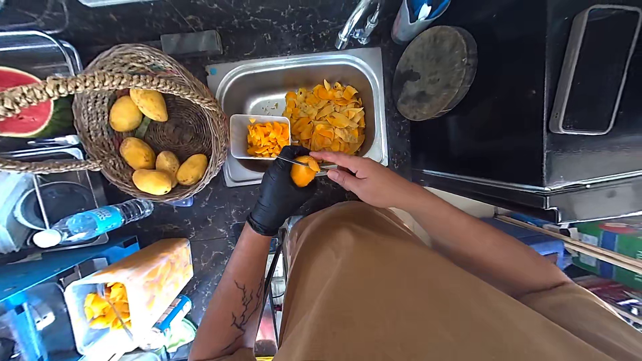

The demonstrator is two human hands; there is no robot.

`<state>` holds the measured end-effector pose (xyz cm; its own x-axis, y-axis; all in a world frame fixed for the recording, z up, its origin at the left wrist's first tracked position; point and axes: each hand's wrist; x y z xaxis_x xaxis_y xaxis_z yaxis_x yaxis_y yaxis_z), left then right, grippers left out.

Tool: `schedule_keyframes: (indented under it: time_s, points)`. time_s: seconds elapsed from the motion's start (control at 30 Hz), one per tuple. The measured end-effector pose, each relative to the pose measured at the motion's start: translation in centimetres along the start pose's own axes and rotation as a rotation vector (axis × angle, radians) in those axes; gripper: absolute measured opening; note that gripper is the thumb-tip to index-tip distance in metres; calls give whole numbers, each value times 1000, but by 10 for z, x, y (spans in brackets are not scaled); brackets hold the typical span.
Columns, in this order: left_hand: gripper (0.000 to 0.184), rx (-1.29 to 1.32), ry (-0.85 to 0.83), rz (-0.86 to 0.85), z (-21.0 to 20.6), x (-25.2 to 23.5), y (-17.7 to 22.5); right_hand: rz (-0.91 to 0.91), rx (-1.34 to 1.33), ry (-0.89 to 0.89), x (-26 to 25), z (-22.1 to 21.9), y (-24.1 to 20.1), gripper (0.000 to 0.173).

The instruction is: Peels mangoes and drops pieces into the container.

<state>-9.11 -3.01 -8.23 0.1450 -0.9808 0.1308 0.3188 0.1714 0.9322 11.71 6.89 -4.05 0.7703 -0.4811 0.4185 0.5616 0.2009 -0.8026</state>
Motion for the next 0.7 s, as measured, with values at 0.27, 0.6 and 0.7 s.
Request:
schedule_keyframes:
  time_s: [0.27, 0.6, 0.7]
  points:
    - [75, 227, -68, -196, 3, 1, -13, -144, -640, -38, -2, -5, 14, 39]
    - [50, 1671, 348, 347, -4, -29, -19, -225, 8, 149, 4, -19, -41, 37]
    - [51, 1636, 455, 260, -9, -40, -16, -200, 283, 165, -7, -41, -55, 38]
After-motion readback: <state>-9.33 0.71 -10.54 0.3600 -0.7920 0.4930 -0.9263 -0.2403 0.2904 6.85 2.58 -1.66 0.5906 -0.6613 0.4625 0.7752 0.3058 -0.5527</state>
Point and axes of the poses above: each hand's wrist, its own x-axis away from the middle knuckle, its own z-axis out of the back of the hand, y = z × x, and after that the axes turned 10 degrees about x, right-handed
